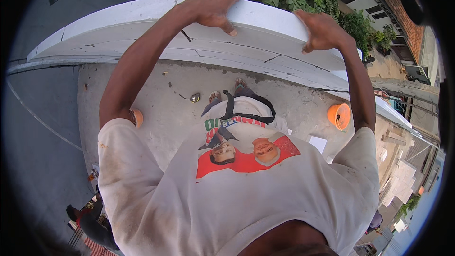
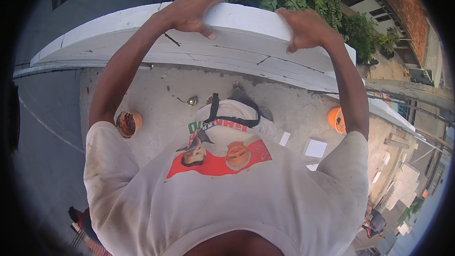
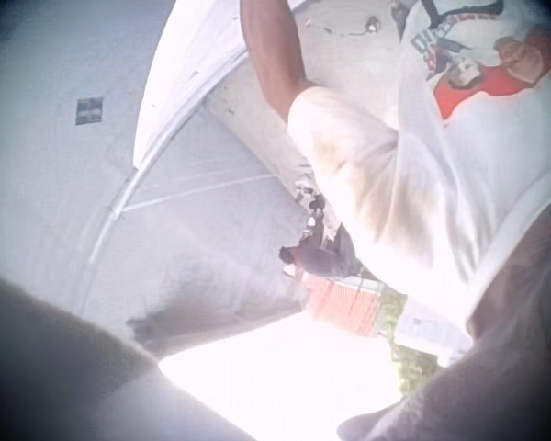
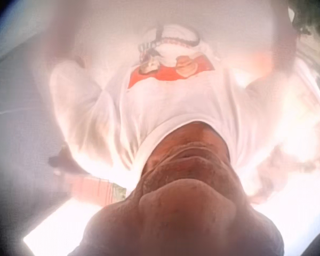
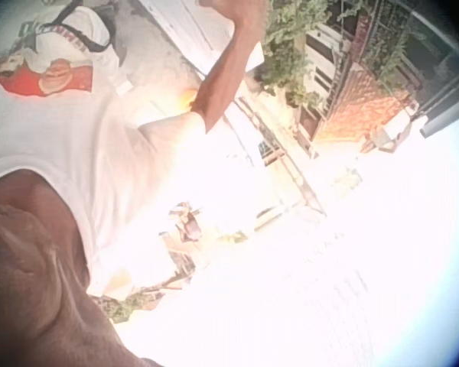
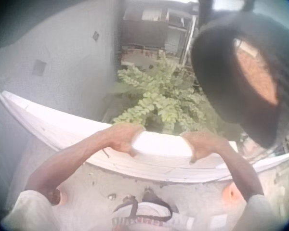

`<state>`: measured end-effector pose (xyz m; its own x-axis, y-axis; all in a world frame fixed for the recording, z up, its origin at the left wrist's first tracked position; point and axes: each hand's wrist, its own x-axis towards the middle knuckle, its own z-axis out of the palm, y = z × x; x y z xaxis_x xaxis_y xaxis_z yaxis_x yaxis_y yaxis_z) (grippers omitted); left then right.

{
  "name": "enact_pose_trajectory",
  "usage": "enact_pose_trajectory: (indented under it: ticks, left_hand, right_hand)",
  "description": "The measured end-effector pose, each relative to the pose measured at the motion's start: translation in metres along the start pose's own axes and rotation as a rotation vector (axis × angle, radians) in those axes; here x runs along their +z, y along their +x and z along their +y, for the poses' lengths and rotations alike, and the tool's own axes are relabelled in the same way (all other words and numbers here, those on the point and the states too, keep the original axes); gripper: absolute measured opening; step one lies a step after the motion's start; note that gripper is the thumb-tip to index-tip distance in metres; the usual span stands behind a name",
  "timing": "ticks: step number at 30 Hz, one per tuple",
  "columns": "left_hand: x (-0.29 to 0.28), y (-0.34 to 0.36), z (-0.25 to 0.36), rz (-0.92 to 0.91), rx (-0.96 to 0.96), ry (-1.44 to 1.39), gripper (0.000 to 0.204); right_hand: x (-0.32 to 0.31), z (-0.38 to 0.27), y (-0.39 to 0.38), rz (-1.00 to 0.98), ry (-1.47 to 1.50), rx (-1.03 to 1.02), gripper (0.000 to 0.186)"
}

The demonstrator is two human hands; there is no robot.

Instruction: The person applies cement mortar to a curved wall using a trowel, then places white rectangular tiles onto the mortar. They use a hammer to tap the tiles into position and a tape measure to check alignment. The process is repeated for multiple tiles along the wall.

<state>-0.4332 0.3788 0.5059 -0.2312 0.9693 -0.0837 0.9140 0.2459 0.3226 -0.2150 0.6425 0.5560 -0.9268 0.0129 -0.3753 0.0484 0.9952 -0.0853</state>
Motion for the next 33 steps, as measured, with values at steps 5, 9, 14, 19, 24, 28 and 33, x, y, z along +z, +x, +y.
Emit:
enact_pose_trajectory:
  ticks: [5,9,14,19,24,28,33]
  left_hand:
    - [-0.006,0.006,0.01,-0.023,-0.071,0.009,0.112]
    - [-0.009,0.008,0.016,-0.041,-0.118,-0.008,0.112]
    - [-0.011,0.007,0.017,-0.071,-0.142,-0.035,0.115]
    - [-0.004,0.007,0.01,-0.02,-0.112,-0.023,0.115]
    - [-0.001,0.009,0.01,-0.007,-0.086,-0.006,0.113]
    - [0.005,0.006,0.006,0.042,-0.074,0.028,0.115]
    - [0.003,0.006,0.006,0.011,-0.068,0.024,0.117]
  right_hand:
    - [0.013,0.013,0.002,0.03,-0.026,0.001,0.112]
    - [0.02,0.02,0.005,0.008,-0.011,0.011,0.106]
    - [0.022,0.017,0.003,0.074,0.001,-0.049,0.086]
    - [0.024,0.013,0.003,0.069,-0.024,-0.022,0.087]
    - [0.027,0.011,-0.003,0.121,-0.053,-0.017,0.089]
    - [0.028,0.01,-0.005,0.132,-0.041,0.004,0.091]
    - [0.029,0.006,-0.001,0.119,-0.066,0.032,0.094]
